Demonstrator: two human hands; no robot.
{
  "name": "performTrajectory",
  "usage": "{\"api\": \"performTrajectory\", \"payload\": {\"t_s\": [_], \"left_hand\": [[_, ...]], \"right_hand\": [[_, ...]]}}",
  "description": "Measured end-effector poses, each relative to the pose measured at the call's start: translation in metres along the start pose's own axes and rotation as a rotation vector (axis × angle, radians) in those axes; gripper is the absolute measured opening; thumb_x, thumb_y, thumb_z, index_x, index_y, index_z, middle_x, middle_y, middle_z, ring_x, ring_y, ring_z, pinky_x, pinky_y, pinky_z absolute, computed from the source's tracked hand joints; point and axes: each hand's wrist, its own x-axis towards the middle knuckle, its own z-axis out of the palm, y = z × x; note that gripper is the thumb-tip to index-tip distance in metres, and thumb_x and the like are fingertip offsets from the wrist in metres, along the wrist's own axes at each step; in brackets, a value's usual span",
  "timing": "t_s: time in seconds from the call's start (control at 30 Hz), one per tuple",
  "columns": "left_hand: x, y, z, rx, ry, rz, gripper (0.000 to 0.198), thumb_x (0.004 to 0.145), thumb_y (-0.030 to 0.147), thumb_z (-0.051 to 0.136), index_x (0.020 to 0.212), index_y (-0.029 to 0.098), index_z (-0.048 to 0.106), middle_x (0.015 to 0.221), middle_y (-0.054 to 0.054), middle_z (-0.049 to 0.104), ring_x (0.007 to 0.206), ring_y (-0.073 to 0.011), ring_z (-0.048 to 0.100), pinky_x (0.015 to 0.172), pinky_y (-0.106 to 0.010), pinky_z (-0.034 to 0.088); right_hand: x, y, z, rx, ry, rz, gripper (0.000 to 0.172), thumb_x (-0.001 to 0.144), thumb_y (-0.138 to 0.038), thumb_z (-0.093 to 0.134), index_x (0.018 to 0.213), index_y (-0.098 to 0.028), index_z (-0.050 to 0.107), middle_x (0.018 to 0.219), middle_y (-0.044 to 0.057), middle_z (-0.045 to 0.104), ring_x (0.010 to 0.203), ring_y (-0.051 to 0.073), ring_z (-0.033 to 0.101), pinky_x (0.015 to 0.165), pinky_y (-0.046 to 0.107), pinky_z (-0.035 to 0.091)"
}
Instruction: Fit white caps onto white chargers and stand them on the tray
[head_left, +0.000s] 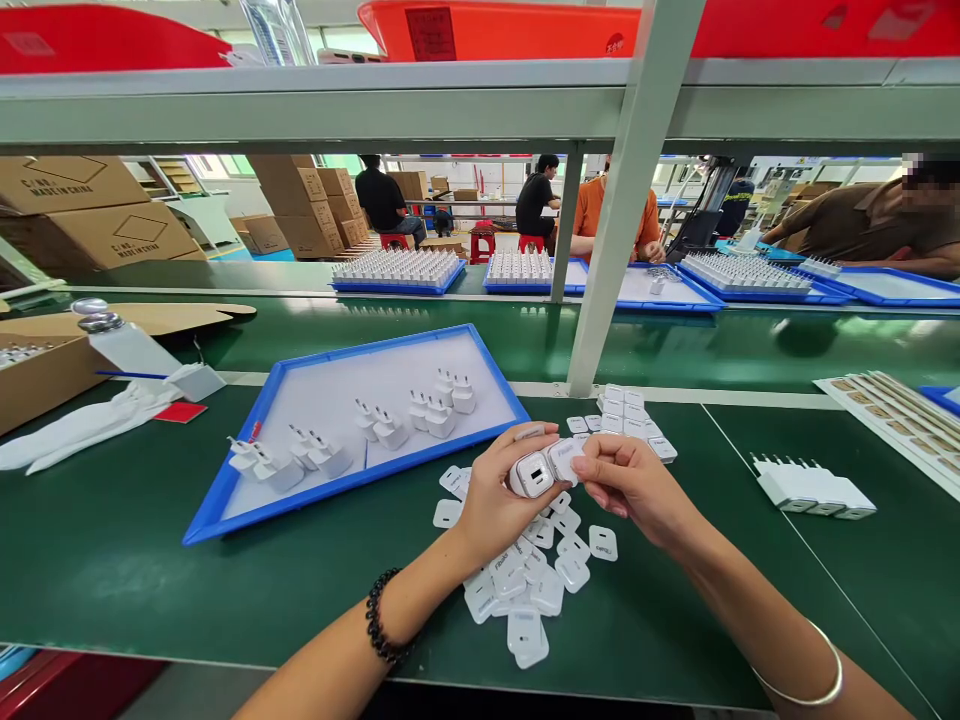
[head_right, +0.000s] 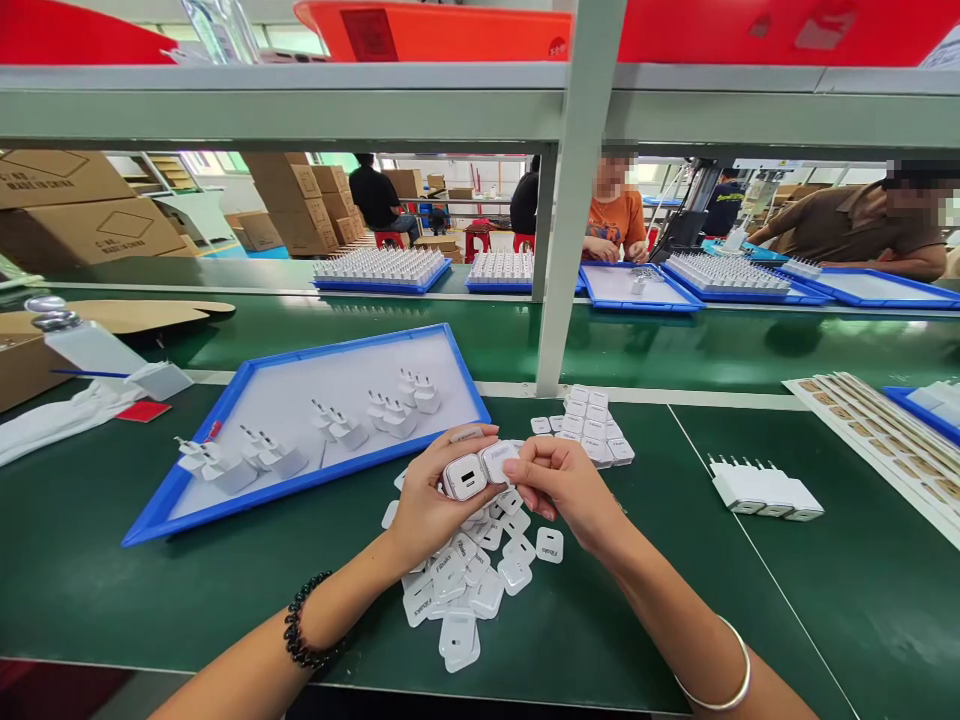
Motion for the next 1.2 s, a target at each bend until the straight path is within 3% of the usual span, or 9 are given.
{"api": "performTrajectory", "payload": {"t_s": [0.93,1.2], "left_hand": [[-0.0010,0.0023,0.0009,0.010,-0.010,-0.057,0.033,0.075,0.024,0.080,0.107,0.020,0.071,0.112,-0.011,0.072,0.111,-0.0258,0.065,0.094,-0.042,0.056],[-0.0035,0.0043,0.0044,-0.016,-0.019,-0.042,0.033,0.075,0.024,0.080,0.106,0.021,0.071,0.110,-0.011,0.072,0.105,-0.0251,0.067,0.089,-0.041,0.059]], "right_hand": [[-0.0022,0.0024,0.0082,-0.187,0.090,-0.029,0.042,0.073,-0.047,0.076,0.058,-0.020,0.048,0.044,-0.003,0.058,0.033,0.007,0.039,0.038,0.022,0.026],[-0.0033,0.0057,0.0100,-0.354,0.172,-0.118,0.054,0.069,-0.045,0.078,0.052,-0.022,0.033,0.051,-0.007,0.029,0.052,0.009,0.024,0.049,0.026,0.019]]}}
